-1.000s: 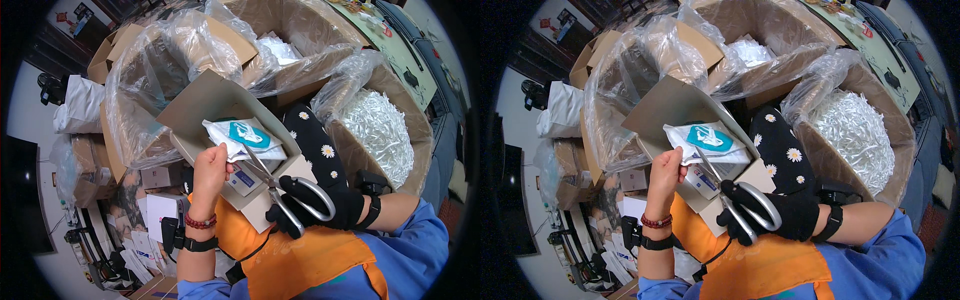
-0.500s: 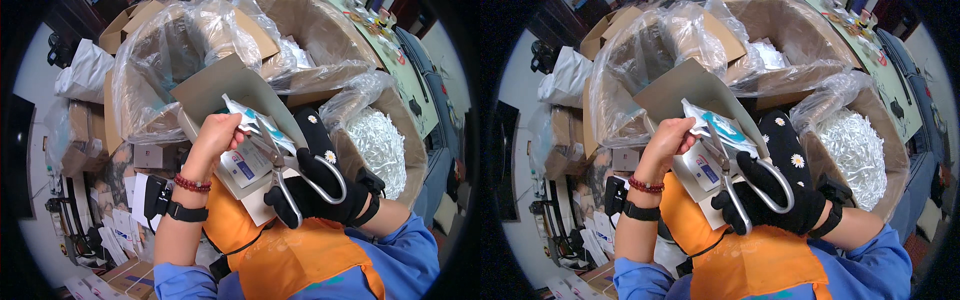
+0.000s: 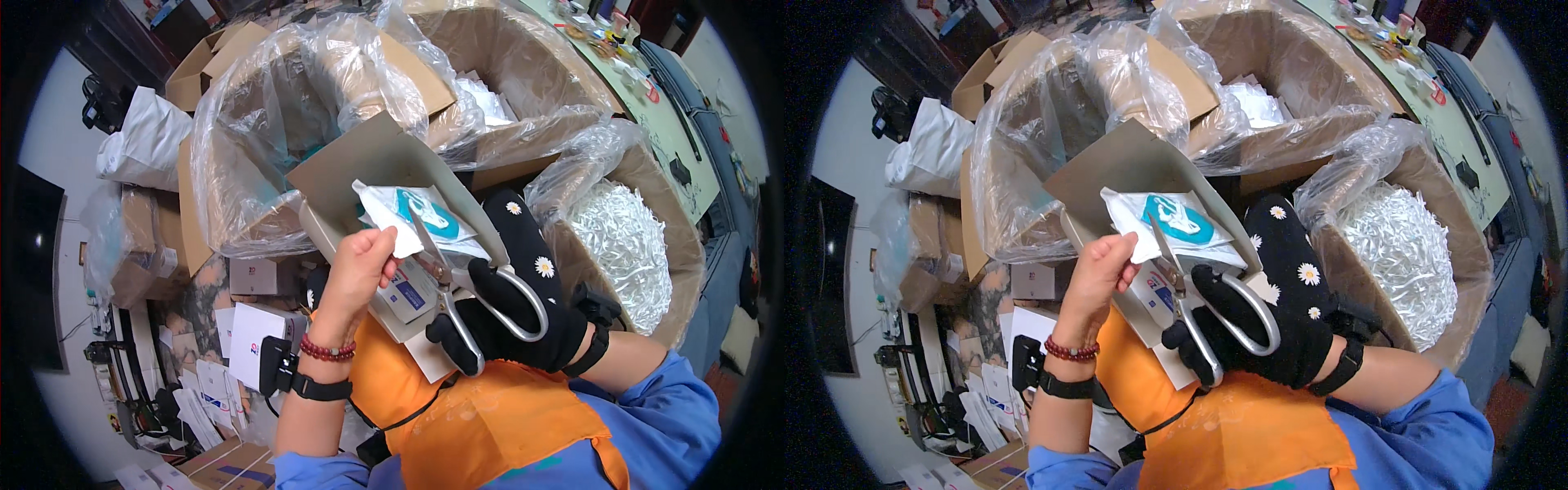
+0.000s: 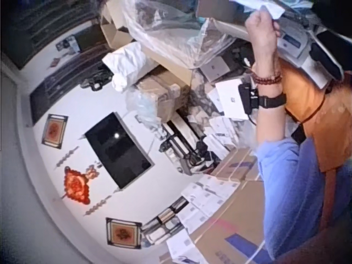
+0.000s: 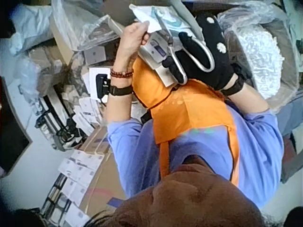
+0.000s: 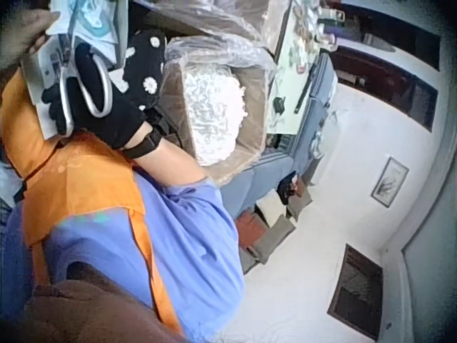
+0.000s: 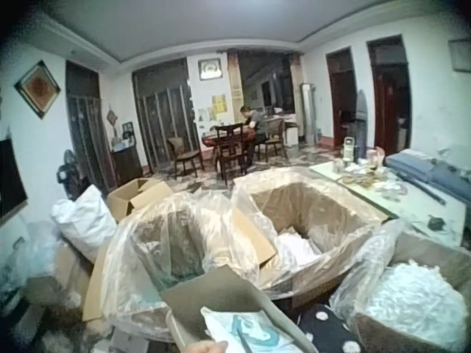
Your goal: Packing face masks and instruction leaflets into small cardboard boxes.
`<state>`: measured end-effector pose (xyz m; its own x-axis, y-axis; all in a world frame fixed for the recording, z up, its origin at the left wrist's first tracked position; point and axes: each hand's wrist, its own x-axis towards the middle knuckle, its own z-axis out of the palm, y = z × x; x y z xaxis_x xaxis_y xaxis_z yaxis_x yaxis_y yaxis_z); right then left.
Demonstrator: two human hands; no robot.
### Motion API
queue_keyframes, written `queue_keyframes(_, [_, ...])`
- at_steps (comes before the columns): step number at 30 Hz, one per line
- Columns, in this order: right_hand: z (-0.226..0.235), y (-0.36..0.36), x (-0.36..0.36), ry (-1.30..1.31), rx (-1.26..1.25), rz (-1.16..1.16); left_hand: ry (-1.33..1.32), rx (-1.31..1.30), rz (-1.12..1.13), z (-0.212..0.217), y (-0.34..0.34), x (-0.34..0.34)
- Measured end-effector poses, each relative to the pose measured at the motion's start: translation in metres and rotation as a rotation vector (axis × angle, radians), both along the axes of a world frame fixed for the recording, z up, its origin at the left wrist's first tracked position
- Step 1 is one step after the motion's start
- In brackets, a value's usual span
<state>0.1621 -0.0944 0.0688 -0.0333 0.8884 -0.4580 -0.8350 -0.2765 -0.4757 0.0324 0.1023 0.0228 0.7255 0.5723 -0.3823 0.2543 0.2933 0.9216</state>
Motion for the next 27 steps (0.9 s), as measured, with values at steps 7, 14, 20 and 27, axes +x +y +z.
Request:
queue_keyframes(7, [-0.022,-0.017,-0.008,-0.267,0.096,0.019,-0.021,0.01,0.049,-0.005,-0.011,-0.009])
queue_keyframes(14, [-0.023,-0.012,-0.004,-0.236,-0.078,0.187,-0.032,0.016,0.071,-0.005,-0.016,-0.012])
queue_keyframes(20, [-0.042,-0.023,0.004,-0.132,-0.053,0.235,-0.025,0.026,0.05,-0.002,-0.019,-0.016])
queue_keyframes(27, [-0.067,-0.027,0.004,-0.042,0.13,0.23,-0.023,-0.062,-0.003,-0.003,-0.026,-0.021])
